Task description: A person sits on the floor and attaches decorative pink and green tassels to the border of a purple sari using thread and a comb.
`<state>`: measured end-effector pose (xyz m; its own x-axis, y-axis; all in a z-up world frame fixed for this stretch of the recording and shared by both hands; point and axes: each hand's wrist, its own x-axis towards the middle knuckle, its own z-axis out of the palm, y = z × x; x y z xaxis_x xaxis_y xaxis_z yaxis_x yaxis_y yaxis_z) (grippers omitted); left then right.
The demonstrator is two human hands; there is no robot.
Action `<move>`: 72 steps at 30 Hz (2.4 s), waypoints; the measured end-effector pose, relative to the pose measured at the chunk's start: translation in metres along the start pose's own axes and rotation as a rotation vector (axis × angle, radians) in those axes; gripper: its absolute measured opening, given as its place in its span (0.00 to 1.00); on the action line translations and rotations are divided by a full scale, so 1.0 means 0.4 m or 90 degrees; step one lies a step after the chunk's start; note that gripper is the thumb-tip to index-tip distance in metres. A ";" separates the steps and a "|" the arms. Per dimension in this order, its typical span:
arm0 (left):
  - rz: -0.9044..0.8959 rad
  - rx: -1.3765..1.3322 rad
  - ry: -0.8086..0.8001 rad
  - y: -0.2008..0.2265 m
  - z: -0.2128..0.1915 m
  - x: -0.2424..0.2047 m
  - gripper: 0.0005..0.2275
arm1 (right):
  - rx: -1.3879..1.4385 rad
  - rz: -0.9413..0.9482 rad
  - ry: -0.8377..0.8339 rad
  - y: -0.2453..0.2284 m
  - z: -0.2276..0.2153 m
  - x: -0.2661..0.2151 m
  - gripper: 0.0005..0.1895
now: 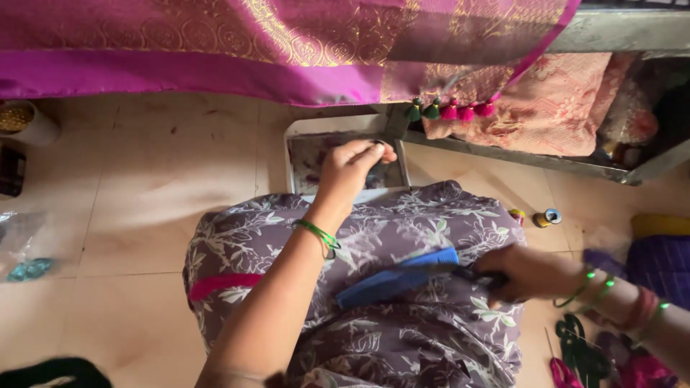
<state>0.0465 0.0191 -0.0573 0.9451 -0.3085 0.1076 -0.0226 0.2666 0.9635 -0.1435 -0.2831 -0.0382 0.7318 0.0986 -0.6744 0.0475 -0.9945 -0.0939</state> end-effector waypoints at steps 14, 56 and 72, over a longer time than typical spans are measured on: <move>-0.038 -0.225 -0.214 0.265 0.023 -0.055 0.09 | 0.775 -0.334 0.190 -0.217 -0.004 0.263 0.19; 0.165 0.394 -0.320 -0.032 0.002 0.039 0.12 | 0.712 -0.263 0.693 -0.287 -0.236 0.223 0.02; 0.231 0.266 -0.151 0.082 -0.007 0.114 0.16 | 0.793 -0.255 0.926 -0.267 -0.251 0.071 0.16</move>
<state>0.0900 0.0164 -0.0217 0.7556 -0.4736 0.4525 -0.5012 0.0268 0.8649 -0.0597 -0.1779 0.0261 0.7455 -0.4726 0.4699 0.3750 -0.2854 -0.8820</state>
